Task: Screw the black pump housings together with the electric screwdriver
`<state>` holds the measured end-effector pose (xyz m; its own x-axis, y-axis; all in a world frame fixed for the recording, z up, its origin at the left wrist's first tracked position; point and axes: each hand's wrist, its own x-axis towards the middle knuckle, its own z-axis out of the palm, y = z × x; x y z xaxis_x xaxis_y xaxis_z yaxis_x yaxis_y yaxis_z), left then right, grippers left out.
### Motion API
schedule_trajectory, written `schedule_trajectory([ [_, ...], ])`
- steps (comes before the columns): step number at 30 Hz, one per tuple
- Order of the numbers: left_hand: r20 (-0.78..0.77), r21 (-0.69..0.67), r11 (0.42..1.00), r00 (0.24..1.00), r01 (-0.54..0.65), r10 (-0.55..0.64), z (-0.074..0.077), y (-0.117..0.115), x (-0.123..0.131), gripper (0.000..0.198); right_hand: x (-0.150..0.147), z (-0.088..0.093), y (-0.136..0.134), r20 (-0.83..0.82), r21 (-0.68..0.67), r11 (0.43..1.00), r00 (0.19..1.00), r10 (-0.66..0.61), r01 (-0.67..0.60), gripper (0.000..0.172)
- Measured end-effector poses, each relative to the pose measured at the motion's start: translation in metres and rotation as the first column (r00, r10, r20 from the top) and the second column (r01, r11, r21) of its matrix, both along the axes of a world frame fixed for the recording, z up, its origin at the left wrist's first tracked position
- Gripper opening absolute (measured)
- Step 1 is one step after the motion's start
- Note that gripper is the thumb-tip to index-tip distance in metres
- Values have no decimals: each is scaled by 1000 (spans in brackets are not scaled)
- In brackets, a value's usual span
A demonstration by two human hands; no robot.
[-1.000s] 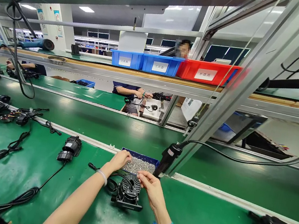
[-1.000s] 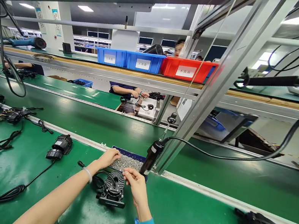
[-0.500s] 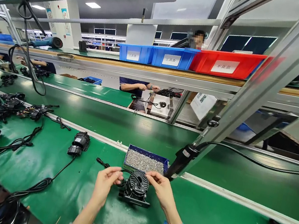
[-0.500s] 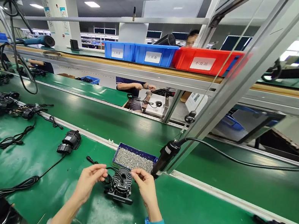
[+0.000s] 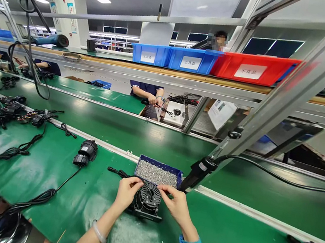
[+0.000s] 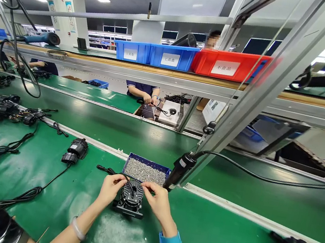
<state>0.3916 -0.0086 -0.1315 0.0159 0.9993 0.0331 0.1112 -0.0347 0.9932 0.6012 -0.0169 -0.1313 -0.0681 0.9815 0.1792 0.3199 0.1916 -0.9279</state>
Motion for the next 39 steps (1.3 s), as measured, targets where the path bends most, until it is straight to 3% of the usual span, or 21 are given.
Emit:
schedule_trajectory([
  [7,-203,130,976,968,176,-148,16,2,-12,18,2,8,-8,-58,-24,998,997,48,-49,27],
  [12,-286,175,955,940,239,-183,14,4,-15,22,1,7,-21,-164,-153,986,986,37,-63,40],
  [15,-317,191,944,928,267,-198,11,6,-17,22,-2,3,-30,-198,-200,980,978,-63,23,45],
  [17,-336,205,937,919,283,-204,12,7,-19,22,-1,4,-33,-199,-165,969,956,-215,184,44],
  [19,-371,235,922,905,307,-207,13,6,-20,22,3,11,-32,-194,-3,894,877,-439,447,40],
  [21,-400,267,908,894,324,-201,13,4,-21,25,13,21,-24,-200,227,686,723,-662,691,41],
  [22,-400,278,904,895,325,-199,13,3,-22,26,19,27,-18,-200,317,586,657,-727,746,48],
  [23,-386,280,905,901,319,-198,12,0,-22,26,25,31,-11,-187,363,548,635,-750,754,57],
  [24,-355,272,913,914,304,-199,10,-3,-22,27,32,35,-4,-163,366,572,656,-737,734,65],
  [25,-311,257,923,929,287,-202,7,-7,-23,28,38,38,3,-136,337,640,709,-692,690,67],
  [27,-215,217,939,951,267,-221,-1,-17,-24,35,47,41,14,-103,248,789,825,-556,563,58],
  [28,-177,202,942,956,269,-235,-6,-23,-24,39,50,40,18,-96,213,833,859,-503,511,51],
  [30,-160,189,938,951,292,-264,-17,-33,-24,57,52,39,20,-84,184,861,881,-466,474,45],
  [33,-263,203,921,924,333,-277,-28,-43,-18,104,46,39,14,-104,144,863,874,-474,485,49],
  [34,-304,206,915,912,346,-276,-29,-43,-15,111,43,40,10,-144,111,869,873,-466,482,50],
  [36,-369,198,907,886,371,-282,-26,-38,-11,102,36,46,1,-290,13,900,863,-414,436,51],
  [39,-380,167,877,850,451,-364,-10,-25,-13,78,25,66,-14,-513,-92,944,798,-317,316,48],
])
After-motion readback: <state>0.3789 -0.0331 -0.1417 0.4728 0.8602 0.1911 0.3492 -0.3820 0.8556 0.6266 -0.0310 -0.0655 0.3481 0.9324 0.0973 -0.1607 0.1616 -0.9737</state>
